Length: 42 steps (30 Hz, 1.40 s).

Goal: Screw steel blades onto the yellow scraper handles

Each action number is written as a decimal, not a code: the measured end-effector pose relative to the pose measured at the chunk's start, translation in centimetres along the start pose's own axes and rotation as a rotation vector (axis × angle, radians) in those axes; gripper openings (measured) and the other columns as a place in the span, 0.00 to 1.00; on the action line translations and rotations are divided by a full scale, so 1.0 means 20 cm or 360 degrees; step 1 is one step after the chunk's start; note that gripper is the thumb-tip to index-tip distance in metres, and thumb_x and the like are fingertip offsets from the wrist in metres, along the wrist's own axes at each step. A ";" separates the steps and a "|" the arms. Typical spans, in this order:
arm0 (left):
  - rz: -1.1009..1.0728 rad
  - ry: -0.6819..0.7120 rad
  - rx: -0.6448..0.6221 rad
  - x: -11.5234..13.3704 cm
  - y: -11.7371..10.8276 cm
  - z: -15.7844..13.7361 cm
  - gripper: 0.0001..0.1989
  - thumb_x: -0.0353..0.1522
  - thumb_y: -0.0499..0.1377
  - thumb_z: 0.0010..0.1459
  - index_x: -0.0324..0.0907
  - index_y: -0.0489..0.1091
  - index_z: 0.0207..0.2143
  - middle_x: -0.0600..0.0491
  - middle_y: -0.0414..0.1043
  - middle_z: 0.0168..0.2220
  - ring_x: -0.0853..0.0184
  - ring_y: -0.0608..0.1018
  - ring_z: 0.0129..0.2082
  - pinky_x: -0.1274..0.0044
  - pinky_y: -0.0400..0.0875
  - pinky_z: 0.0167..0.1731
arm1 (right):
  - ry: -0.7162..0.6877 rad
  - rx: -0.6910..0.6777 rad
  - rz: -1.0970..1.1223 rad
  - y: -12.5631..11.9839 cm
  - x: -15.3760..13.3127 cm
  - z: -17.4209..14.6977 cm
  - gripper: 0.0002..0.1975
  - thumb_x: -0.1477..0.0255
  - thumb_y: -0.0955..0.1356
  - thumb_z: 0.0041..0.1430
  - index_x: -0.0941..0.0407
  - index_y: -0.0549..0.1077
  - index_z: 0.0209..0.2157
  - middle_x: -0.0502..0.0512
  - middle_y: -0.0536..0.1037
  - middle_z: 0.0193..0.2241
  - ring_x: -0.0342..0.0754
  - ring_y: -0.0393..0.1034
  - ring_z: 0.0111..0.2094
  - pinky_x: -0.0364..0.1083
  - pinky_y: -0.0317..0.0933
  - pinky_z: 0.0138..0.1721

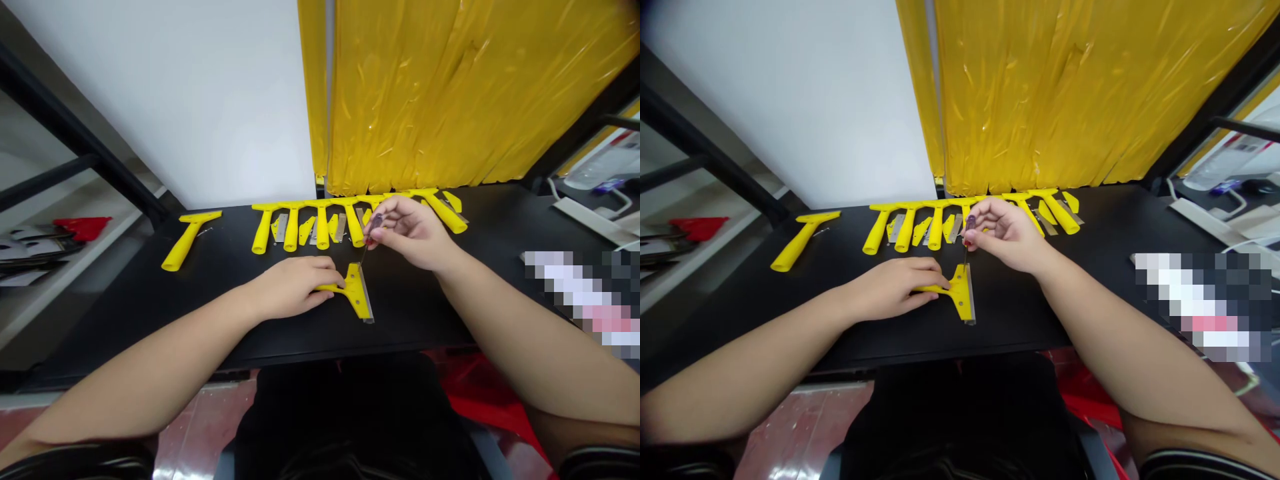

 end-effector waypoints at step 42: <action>-0.1046 -0.0333 0.0540 -0.10 0.00 0.31 0.12 0.26 0.58 0.58 0.46 0.60 0.41 0.54 0.74 0.37 0.65 0.78 0.36 0.70 0.74 0.37 | -0.0117 -0.0180 -0.0082 0.08 0.09 0.01 0.20 0.66 0.82 0.58 0.53 0.70 0.39 0.47 0.72 0.34 0.42 0.75 0.33 0.39 0.75 0.28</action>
Point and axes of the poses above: each hand's wrist, its own z-axis towards the middle knuckle, its own y-axis out of the palm, x = y × z, the point moved 6 cm from there along z, towards the middle knuckle
